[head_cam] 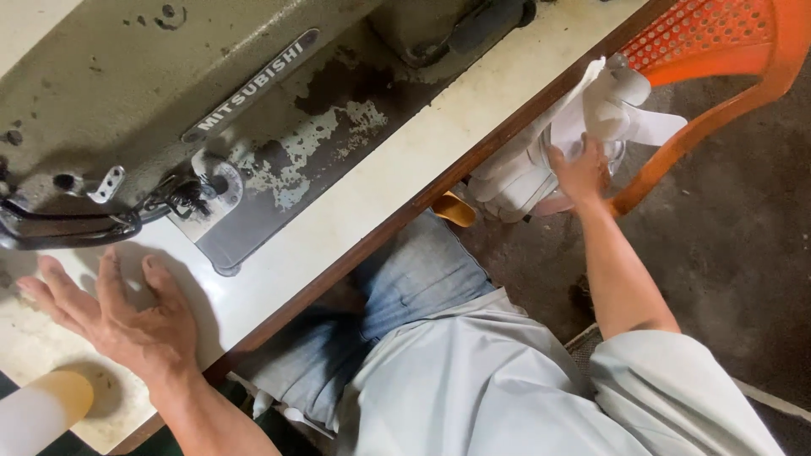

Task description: Stitching the edges of shoe insoles using an industrial sewing machine

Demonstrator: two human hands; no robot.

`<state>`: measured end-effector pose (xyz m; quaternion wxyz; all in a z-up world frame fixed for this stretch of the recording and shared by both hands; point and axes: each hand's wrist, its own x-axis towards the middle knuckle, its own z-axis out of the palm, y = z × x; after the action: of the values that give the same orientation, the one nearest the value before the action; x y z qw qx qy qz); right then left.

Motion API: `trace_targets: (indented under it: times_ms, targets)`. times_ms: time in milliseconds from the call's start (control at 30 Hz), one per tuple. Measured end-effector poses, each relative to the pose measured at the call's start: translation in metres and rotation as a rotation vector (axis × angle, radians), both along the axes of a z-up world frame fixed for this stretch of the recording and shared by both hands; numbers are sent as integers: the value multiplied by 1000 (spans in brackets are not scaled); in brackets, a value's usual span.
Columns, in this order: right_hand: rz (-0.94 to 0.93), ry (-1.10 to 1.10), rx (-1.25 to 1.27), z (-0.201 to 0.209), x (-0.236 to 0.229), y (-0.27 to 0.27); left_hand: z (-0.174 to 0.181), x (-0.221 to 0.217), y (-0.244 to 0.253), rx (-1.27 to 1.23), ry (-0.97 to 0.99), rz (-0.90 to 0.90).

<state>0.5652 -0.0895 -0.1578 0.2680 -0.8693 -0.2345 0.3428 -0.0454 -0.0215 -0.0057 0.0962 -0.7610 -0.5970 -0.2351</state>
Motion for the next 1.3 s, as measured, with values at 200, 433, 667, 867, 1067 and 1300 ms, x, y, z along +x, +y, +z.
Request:
trace_targets:
  times_ms: [200,433,667,867,1067,1300]
  targets:
    - [-10,-287,-81,14,4,-21,-1,2,1,36,12,27]
    - [-666,209,312,-11,30,-37,5,8,-2,-6,23,97]
    - [-692,63,1147,44,37,-24,18,18,-4,38,-48,96]
    - [49,-845,1223,186,-42,-13,29,22,-6,31,-25,182]
    - [432,-244,1195,158,-204,-49,20,20,-16,-77,-49,217]
    - [1072,472,905,222,-309,-48,31,33,-37,-119,-219,-69]
